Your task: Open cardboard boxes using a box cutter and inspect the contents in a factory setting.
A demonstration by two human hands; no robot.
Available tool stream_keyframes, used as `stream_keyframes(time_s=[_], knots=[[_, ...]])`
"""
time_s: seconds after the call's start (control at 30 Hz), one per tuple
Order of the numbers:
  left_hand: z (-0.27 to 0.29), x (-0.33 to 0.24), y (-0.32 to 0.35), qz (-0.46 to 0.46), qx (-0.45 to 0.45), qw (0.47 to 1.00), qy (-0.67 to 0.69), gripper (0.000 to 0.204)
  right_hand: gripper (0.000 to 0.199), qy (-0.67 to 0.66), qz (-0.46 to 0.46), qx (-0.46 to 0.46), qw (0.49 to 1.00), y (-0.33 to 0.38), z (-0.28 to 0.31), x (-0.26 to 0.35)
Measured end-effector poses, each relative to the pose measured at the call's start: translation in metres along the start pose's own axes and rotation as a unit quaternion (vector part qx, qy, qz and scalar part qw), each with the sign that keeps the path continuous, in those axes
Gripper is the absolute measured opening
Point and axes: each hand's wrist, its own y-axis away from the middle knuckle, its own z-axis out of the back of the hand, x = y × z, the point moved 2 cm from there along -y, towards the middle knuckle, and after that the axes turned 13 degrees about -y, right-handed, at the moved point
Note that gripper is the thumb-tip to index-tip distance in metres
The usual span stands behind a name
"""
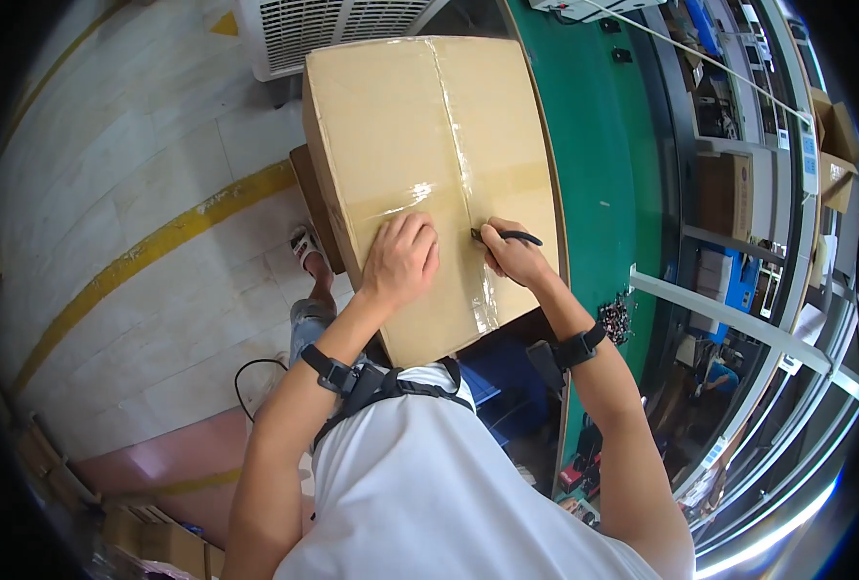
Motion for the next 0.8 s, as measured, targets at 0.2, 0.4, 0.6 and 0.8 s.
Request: stream_keyframes(time_s=[0.2,0.4,0.6,0.8], knots=[[-0.002,0.001,0.0,-0.004,-0.009,1.0,0.007,0.009,0.03,0.044,-0.029,-0.009,0.999,0.04,-0.001,-0.029],[-0.003,-0.001,0.001,-0.002,-0.006,1.0,0.011,0.009,0.03,0.02,-0.083,-0.002,0.996,0.07,-0.002,-0.052],[-0.003,-0.001,0.002,-0.005,-0.023,1.0,0.02,0.01,0.03,0.061,-0.079,-0.006,0.995,0.092,-0.005,-0.072],[-0.002,0.004,0.002,-0.012,-0.009,1.0,0.005,0.009,0.03,0.249,-0.143,0.065,0.956,0.129,0.0,-0.116]])
